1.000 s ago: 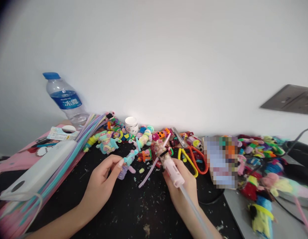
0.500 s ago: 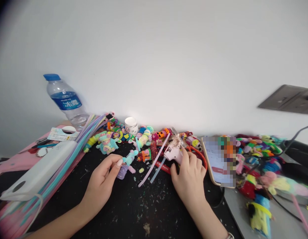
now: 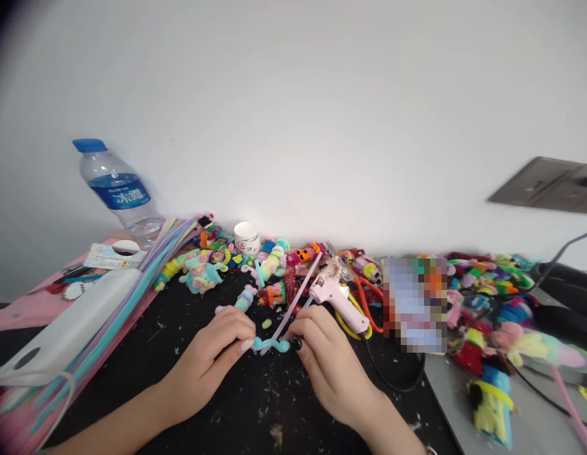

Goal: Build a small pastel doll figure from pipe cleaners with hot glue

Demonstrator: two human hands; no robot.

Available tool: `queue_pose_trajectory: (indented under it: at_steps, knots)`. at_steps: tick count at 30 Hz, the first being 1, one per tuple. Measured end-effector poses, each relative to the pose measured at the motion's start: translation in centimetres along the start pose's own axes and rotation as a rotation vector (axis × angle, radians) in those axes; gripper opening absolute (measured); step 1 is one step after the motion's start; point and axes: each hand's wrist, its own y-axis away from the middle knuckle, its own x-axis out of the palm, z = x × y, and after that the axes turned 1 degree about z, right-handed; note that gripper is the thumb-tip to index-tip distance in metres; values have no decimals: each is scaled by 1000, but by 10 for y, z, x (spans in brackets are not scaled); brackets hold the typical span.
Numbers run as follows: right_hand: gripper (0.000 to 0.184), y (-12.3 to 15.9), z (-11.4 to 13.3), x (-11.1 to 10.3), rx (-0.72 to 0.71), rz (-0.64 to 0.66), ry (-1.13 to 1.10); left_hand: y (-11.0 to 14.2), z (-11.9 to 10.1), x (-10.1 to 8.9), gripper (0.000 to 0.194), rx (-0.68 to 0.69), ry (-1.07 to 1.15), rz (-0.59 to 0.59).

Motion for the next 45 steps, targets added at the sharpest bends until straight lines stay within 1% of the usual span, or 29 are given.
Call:
queue_pose_trajectory:
  at_steps: [2,5,19,32,45]
  knots:
    - [17,-2,2,0,12,46,-23,-1,0,0,18,1,2,15]
    - [15,-5,4,1,36,82,-35,-1,1,0,18,-11,-6,18]
    - [16,-6,12,-1,67,170,-81,-3,-1,-2,21,-54,-21,43]
    - [15,-7,14,0,61,181,-159,-3,1,-1,21,-78,-53,30]
    - [14,-8,15,1,45,188,-159,-2,4,1,23,-80,-65,33]
